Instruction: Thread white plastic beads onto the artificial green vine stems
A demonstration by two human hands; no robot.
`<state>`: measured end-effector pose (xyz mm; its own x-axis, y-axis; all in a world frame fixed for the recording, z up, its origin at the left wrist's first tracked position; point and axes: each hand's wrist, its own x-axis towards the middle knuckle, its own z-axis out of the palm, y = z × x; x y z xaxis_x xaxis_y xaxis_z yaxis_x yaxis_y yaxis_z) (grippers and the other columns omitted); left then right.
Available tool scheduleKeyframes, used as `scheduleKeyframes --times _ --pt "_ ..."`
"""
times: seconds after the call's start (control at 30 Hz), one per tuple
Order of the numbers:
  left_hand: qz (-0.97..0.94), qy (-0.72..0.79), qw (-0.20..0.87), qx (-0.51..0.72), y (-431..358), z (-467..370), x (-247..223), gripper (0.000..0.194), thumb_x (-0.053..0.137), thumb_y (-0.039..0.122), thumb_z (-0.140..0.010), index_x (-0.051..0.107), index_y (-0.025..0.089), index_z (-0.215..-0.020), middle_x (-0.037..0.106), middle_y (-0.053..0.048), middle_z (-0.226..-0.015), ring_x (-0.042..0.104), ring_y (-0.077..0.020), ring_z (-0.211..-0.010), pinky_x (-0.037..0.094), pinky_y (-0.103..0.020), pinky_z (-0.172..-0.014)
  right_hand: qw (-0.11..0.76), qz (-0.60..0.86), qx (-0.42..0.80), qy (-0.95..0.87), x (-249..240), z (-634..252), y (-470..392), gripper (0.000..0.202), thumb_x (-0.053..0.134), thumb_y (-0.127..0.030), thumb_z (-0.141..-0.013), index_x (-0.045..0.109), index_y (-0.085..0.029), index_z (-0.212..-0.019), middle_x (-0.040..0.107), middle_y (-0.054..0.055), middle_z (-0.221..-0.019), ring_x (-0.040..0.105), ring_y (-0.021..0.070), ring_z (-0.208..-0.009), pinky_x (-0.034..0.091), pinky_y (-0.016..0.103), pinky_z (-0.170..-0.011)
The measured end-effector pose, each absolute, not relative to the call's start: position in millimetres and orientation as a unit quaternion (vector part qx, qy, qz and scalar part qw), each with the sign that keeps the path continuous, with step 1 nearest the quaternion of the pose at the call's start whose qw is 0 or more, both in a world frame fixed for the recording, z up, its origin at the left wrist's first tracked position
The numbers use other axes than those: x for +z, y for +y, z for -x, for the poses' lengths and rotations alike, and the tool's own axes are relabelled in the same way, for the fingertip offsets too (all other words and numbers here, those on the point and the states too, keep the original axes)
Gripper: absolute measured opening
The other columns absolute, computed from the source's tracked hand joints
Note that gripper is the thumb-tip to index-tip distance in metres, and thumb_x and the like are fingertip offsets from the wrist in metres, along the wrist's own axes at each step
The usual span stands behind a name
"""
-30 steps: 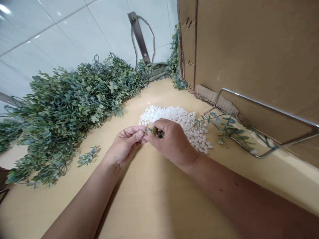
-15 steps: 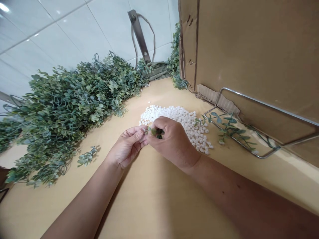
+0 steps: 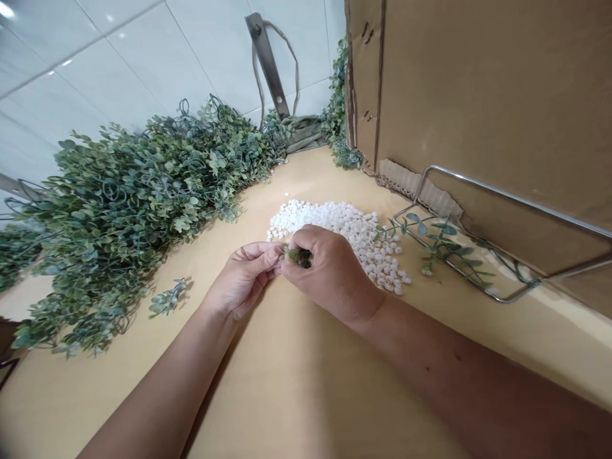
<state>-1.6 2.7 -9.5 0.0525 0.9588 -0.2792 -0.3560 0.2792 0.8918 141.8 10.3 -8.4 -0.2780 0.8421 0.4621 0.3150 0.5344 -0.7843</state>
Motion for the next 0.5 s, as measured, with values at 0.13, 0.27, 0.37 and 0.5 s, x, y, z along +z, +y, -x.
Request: scheduleKeyframes --times 0.13,0.27,0.37,0.5 --pt "-0.334 0.471 0.640 0.506 2.9 2.2 -9.4 0.023 0.083 0.022 -0.044 0.071 0.014 -0.061 0.069 -0.002 -0.059 0.062 -0.0101 -0.056 0.050 -0.020 -0.061 0.456 0.400 0.293 -0.739 -9.6 -140.5 9.9 0.015 0.048 -0.012 -0.067 0.046 -0.016 -0.053 0.042 -0.002 -0.055 0.039 0.0088 -0.054 0.033 0.022 -0.051" --pt "-0.342 0.467 0.642 0.503 4.2 3.7 -10.0 0.022 0.083 0.023 -0.045 0.071 0.013 -0.061 0.069 -0.002 -0.058 0.061 -0.0086 -0.054 0.049 -0.019 -0.059 0.449 0.418 0.362 -0.702 -8.7 -140.1 8.8 0.014 0.051 -0.013 -0.066 0.048 -0.016 -0.052 0.043 -0.003 -0.053 0.040 0.0077 -0.051 0.035 0.020 -0.047" --pt "-0.344 0.463 0.643 0.504 5.2 5.2 -10.3 0.023 0.083 0.023 -0.045 0.071 0.013 -0.062 0.069 -0.002 -0.057 0.061 -0.0084 -0.053 0.049 -0.019 -0.060 0.446 0.426 0.435 -0.656 -8.3 -139.9 8.3 0.013 0.053 -0.016 -0.069 0.052 -0.015 -0.057 0.048 -0.003 -0.052 0.044 0.0073 -0.049 0.038 0.019 -0.045" --pt "-0.342 0.458 0.643 0.510 5.9 6.5 -10.6 0.023 0.083 0.023 -0.043 0.070 0.013 -0.060 0.069 -0.002 -0.055 0.061 -0.0089 -0.052 0.049 -0.020 -0.061 0.433 0.423 0.486 -0.630 -7.8 -139.7 8.5 0.013 0.056 -0.019 -0.073 0.058 -0.014 -0.062 0.058 0.000 -0.056 0.053 0.0091 -0.053 0.045 0.020 -0.050"
